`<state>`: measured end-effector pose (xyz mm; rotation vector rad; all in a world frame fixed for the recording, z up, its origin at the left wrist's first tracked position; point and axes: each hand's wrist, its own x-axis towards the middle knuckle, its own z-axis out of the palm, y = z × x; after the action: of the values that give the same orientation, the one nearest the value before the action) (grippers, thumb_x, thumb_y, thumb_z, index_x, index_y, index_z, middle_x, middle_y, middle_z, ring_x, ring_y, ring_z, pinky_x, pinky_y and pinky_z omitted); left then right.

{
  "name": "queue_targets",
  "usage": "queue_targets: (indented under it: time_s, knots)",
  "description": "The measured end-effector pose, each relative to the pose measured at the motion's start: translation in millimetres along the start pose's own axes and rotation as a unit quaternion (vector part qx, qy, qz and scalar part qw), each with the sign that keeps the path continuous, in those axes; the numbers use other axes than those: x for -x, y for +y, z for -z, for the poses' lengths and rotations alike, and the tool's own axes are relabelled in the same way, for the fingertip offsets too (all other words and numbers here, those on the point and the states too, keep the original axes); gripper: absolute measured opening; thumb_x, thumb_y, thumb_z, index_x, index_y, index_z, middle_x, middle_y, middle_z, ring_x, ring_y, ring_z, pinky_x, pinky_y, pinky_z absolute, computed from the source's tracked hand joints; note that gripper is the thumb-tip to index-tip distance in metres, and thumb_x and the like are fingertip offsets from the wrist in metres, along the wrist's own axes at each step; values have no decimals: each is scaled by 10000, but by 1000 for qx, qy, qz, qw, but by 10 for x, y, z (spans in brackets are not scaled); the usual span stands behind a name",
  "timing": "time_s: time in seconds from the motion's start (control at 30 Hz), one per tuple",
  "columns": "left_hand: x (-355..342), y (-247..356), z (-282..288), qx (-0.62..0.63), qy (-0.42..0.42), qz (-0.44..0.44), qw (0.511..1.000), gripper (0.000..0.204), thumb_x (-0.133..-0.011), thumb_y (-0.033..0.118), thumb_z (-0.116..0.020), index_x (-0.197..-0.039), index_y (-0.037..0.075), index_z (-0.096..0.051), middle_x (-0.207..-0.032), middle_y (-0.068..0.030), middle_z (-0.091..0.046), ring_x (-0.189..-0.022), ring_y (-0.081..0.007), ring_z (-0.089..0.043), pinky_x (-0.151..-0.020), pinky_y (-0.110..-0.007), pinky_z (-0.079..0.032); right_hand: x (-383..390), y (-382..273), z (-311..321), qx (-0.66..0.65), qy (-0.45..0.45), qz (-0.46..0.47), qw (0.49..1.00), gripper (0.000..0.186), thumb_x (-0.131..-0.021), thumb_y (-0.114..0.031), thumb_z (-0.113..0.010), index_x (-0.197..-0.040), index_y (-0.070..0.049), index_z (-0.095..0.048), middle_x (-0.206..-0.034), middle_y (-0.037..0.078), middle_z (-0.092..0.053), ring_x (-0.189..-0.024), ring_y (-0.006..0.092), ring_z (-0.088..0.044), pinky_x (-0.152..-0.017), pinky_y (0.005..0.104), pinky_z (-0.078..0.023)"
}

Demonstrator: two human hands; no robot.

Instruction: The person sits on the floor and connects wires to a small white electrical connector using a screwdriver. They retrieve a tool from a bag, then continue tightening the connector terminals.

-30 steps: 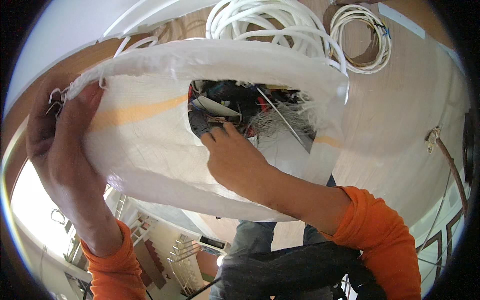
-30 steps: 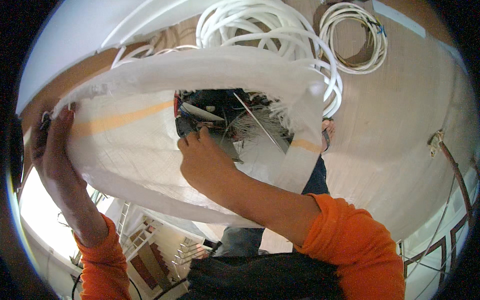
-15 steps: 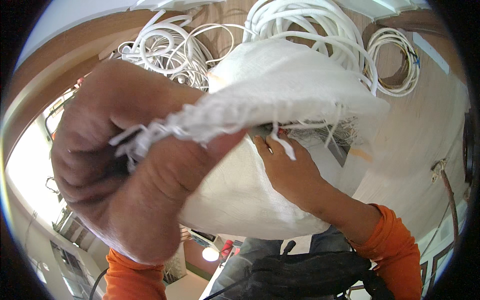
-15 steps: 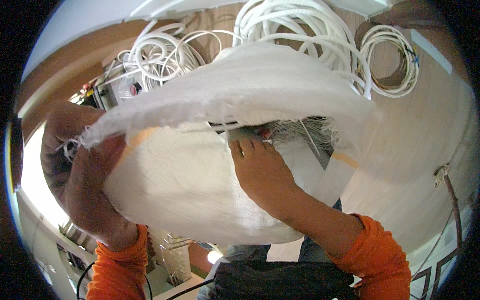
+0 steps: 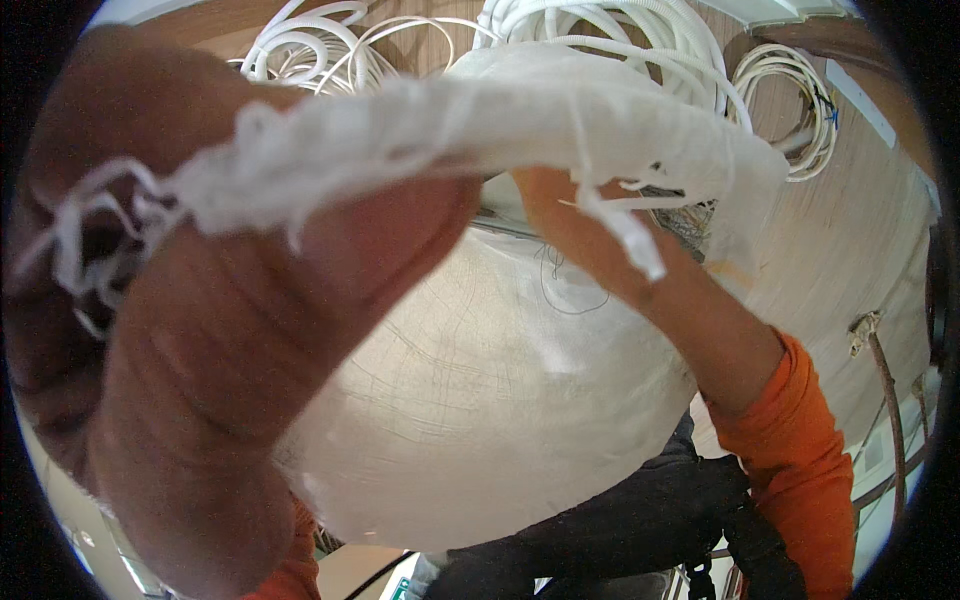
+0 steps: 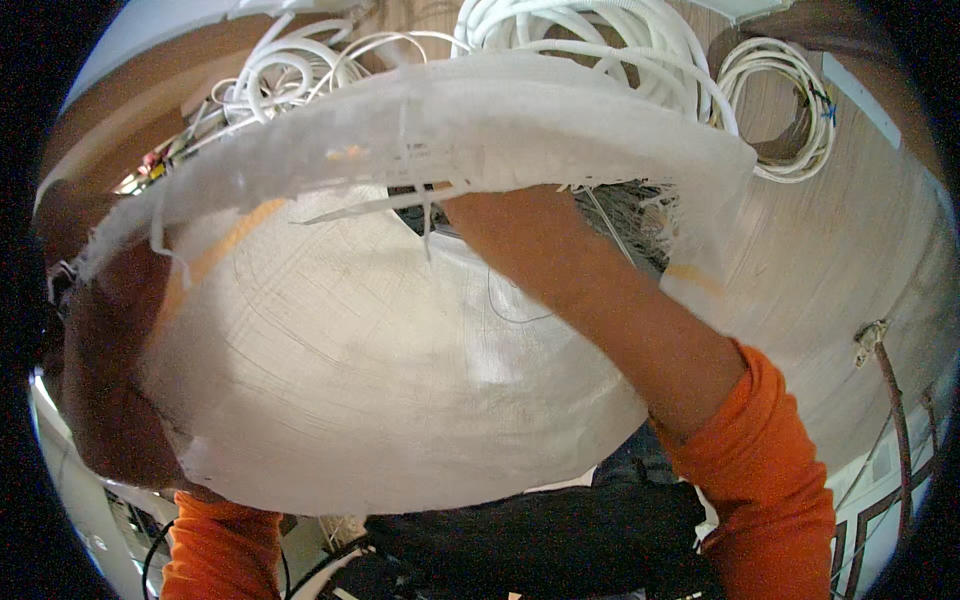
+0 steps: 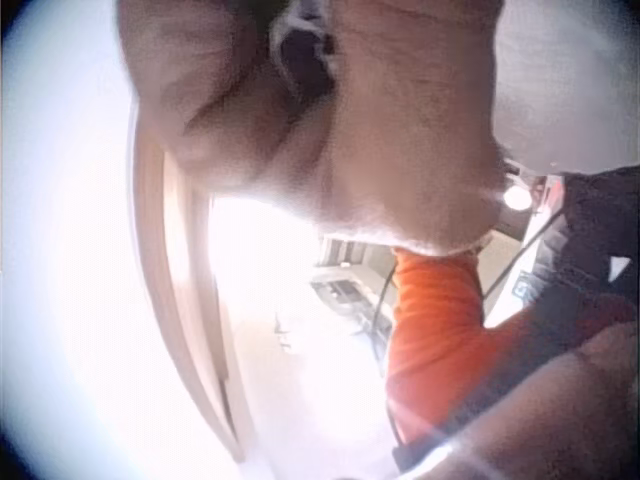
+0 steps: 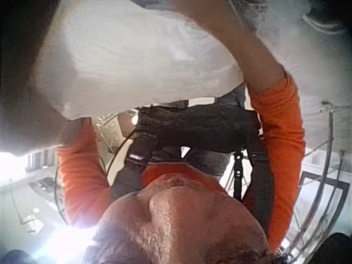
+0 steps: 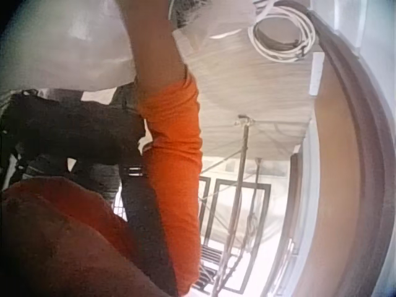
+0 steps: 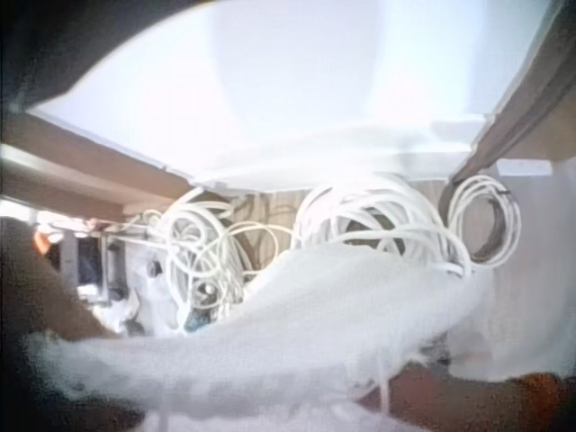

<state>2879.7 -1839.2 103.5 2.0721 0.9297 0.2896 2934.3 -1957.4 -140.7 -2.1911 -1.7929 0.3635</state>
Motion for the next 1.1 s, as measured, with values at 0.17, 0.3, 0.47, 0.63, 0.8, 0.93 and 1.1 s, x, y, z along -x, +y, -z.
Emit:
queue_targets:
  time_s: [0.17,0.3,0.47,0.63,0.8,0.93,1.1]
  knots:
    - [-58,-43,130,23,21,-31,999,165,-827,117,-624,-924,-16,-607,-843,-115,-662,-727,-166,-596,-728,-291,-495,-482,406,147,22,-134,-36,990,412,-1003,-258,-619,-1378,-88,-630,-1264,145,-677,-1161,230,-657,-983,379,-550]
    - [-27,-89,437,-20,68,-30,997,177,-843,122,-614,-948,-20,-603,-854,-120,-663,-736,-170,-601,-735,-295,-502,-791,359,189,-153,-223,-56,961,448,-951,-230,-675,-1386,-127,-643,-1244,135,-696,-1169,278,-665,-986,433,-547]
    - [-151,-153,699,-32,66,-47,996,192,-862,130,-601,-977,-24,-599,-868,-126,-664,-747,-176,-609,-743,-301,-510,-389,84,287,-94,-215,11,972,420,-955,-204,-658,-1367,-120,-665,-1219,112,-710,-1137,270,-674,-1021,461,-511]
    - [11,-142,596,-25,50,-43,998,207,-881,137,-588,-1006,-28,-594,-882,-132,-665,-758,-182,-616,-752,-307,-519,-321,-31,152,-132,-78,-20,988,255,-945,-165,-679,-1167,-59,-745,-1014,128,-717,-846,227,-717,-727,371,-597]
    - [81,-145,412,-1,36,-35,999,223,-901,144,-575,-1036,-33,-590,-896,-138,-667,-769,-188,-623,-760,-312,-527,-631,40,-244,35,-78,50,995,241,-964,-202,-672,-1080,-11,-762,-957,137,-712,-811,235,-725,-692,365,-612]
    - [32,-279,222,24,6,-36,999,236,-916,150,-564,-1059,-36,-586,-906,-143,-668,-777,-192,-629,-767,-317,-534,-651,67,-204,-85,-204,-53,974,376,-1014,-335,-626,-1051,12,-766,-936,150,-730,-841,259,-734,-775,414,-608]
    - [118,-173,198,14,17,-28,999,252,-935,157,-551,-1089,-41,-582,-920,-149,-669,-788,-198,-636,-775,-323,-543,-550,-9,244,-309,-399,-179,845,628,-1046,-522,-481,-1284,17,-697,-1286,229,-703,-1202,360,-690,-1076,524,-493]
